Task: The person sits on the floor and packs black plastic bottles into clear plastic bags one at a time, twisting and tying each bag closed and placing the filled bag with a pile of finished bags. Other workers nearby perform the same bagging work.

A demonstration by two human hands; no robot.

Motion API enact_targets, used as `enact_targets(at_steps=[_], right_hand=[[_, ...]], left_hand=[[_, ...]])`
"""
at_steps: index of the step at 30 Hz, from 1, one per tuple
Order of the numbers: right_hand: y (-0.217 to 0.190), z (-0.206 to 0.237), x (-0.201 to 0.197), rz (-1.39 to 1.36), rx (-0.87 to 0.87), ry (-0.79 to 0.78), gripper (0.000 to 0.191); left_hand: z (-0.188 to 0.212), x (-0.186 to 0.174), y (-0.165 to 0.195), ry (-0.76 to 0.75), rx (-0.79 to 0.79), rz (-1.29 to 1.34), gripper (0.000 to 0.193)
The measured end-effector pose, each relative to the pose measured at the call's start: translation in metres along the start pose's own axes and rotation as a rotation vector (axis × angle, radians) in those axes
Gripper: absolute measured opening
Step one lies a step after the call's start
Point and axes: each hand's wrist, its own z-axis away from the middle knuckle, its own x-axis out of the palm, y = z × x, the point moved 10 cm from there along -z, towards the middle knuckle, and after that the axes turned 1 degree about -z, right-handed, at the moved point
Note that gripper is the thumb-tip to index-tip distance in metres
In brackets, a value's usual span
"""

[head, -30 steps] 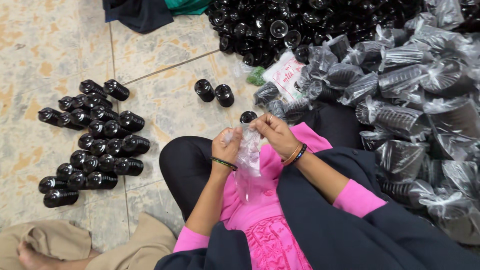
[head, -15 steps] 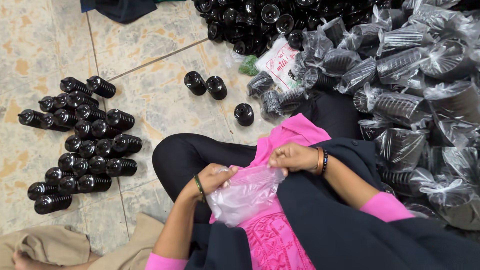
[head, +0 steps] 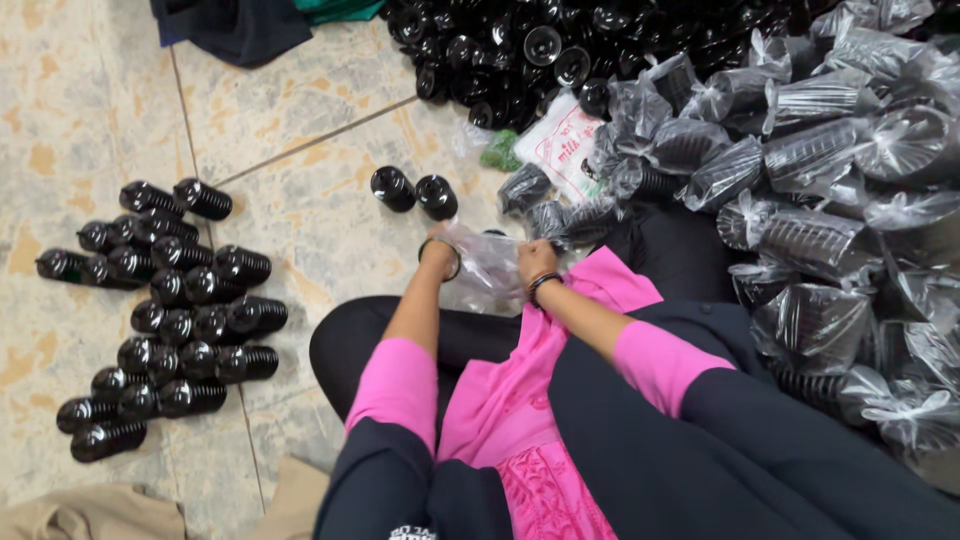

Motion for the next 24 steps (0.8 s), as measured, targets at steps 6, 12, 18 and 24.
enact_targets(at_steps=[6,12,18,24], right_hand=[[-0.019,0.000,0.008,0.090,-0.062,-0.038,0.026],[0.007,0.003,0.032,0.384,0.013,-0.240,0.016],[-0.012,0.003,0.053,0.410,-0.384,-0.366,0.020],[-0.018,-0.020,0.041,-0.297,-0.102,-0.493,0.026]], left_hand=[[-0.005,0.016,-0.018,-0.018,-0.075,-0.288,0.015],[-0.005,0.024,-0.019,0.050,0.019,-0.340,0.017],[-0.011,0.017,-0.008,0.137,0.113,0.159,0.020],[0.016,0.008,0.027,-0.138,0.279,1.123,0.022]])
